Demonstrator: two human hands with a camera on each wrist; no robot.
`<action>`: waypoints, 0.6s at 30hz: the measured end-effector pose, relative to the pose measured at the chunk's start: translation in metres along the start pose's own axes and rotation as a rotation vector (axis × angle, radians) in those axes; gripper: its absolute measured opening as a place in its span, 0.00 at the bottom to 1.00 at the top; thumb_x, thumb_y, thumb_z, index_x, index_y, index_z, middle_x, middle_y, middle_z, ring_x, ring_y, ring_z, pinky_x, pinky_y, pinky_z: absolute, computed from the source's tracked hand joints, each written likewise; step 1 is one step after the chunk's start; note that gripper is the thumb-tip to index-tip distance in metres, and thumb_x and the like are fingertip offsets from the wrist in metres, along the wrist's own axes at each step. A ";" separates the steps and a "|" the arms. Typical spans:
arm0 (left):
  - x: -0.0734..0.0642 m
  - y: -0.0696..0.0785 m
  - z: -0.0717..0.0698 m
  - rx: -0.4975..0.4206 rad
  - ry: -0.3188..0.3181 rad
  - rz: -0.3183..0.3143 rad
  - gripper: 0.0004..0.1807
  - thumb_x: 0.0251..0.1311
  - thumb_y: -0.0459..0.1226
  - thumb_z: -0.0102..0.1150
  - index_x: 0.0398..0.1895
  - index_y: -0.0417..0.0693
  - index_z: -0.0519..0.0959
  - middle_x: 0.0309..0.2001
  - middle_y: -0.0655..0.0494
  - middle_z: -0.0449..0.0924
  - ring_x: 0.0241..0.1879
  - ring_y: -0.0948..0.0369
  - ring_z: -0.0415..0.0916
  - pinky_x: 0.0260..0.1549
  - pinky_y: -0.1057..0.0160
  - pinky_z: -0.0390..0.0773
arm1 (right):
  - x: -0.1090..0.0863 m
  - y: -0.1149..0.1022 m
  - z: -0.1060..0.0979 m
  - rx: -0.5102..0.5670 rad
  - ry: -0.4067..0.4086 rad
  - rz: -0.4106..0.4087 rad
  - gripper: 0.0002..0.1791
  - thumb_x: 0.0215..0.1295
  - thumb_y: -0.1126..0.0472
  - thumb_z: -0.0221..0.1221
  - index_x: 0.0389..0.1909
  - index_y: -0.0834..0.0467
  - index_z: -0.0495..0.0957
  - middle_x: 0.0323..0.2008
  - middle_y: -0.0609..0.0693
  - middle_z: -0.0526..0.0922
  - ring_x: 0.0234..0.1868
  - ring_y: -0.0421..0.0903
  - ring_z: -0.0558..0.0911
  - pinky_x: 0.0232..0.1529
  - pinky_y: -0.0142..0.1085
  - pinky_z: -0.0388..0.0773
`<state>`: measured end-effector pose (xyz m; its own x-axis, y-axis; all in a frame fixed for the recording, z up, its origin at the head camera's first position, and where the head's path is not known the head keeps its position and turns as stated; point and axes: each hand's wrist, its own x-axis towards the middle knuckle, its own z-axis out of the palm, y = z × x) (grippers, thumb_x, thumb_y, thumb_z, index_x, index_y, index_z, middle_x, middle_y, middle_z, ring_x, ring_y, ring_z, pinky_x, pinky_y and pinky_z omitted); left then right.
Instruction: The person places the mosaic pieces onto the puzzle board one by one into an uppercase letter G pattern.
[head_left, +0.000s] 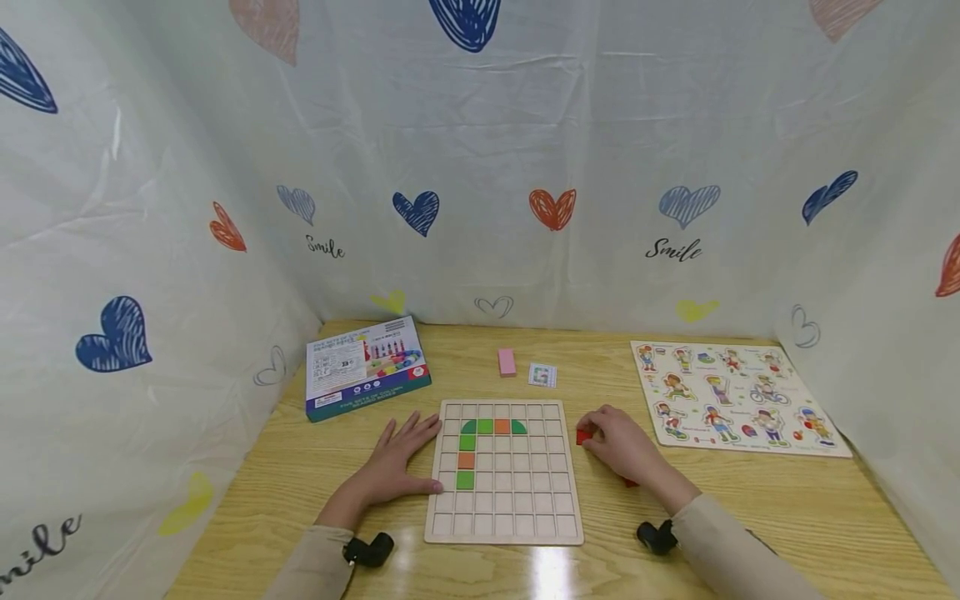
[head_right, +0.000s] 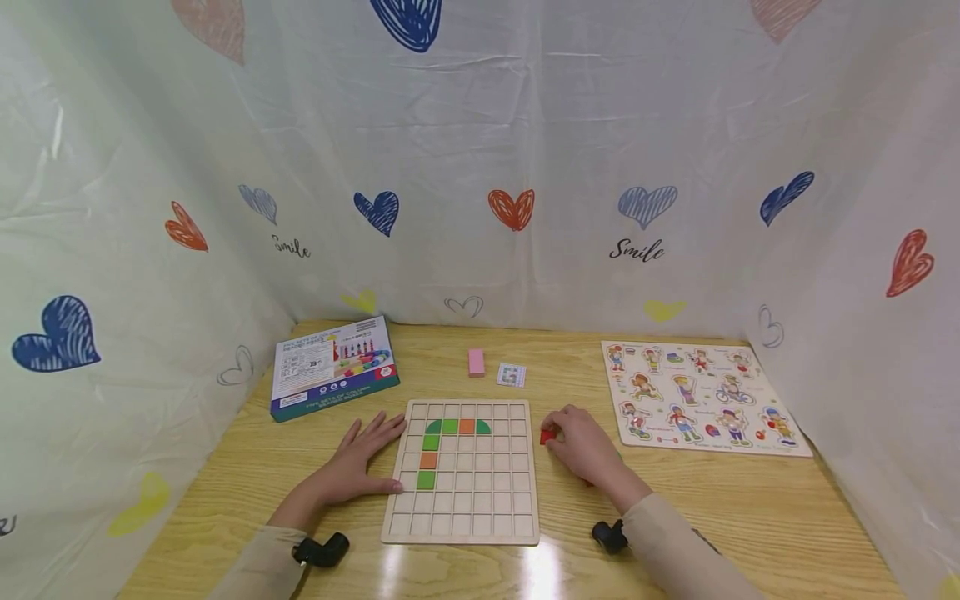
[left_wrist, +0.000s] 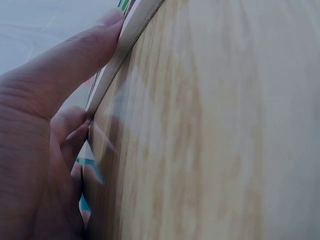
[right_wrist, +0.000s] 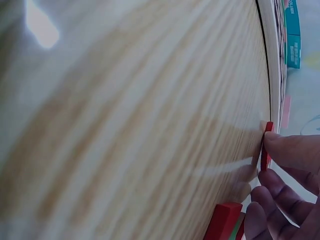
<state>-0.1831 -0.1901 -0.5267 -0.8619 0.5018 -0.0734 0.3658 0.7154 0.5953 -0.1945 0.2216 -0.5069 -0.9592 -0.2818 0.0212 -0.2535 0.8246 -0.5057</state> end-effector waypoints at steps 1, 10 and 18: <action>0.000 0.000 0.000 0.000 0.000 -0.001 0.56 0.53 0.63 0.70 0.81 0.51 0.58 0.81 0.54 0.51 0.81 0.46 0.35 0.75 0.38 0.26 | 0.000 0.000 0.000 0.002 -0.004 0.003 0.08 0.63 0.64 0.68 0.43 0.55 0.84 0.37 0.46 0.78 0.35 0.43 0.74 0.39 0.41 0.76; 0.000 -0.001 0.000 -0.005 0.002 0.002 0.56 0.54 0.63 0.70 0.81 0.51 0.58 0.81 0.54 0.51 0.81 0.46 0.35 0.74 0.38 0.26 | -0.001 0.002 0.001 0.093 -0.027 0.006 0.07 0.65 0.65 0.68 0.40 0.52 0.81 0.28 0.42 0.76 0.29 0.40 0.72 0.31 0.33 0.71; 0.000 -0.001 0.001 -0.004 0.002 -0.001 0.56 0.53 0.63 0.70 0.81 0.52 0.58 0.81 0.54 0.51 0.81 0.46 0.35 0.75 0.38 0.26 | -0.002 0.001 -0.002 0.118 -0.001 0.013 0.03 0.68 0.61 0.66 0.40 0.52 0.82 0.29 0.40 0.79 0.30 0.37 0.75 0.33 0.33 0.75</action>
<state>-0.1834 -0.1903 -0.5277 -0.8631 0.4999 -0.0722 0.3634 0.7139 0.5986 -0.1928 0.2242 -0.5062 -0.9621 -0.2723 0.0134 -0.2248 0.7646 -0.6040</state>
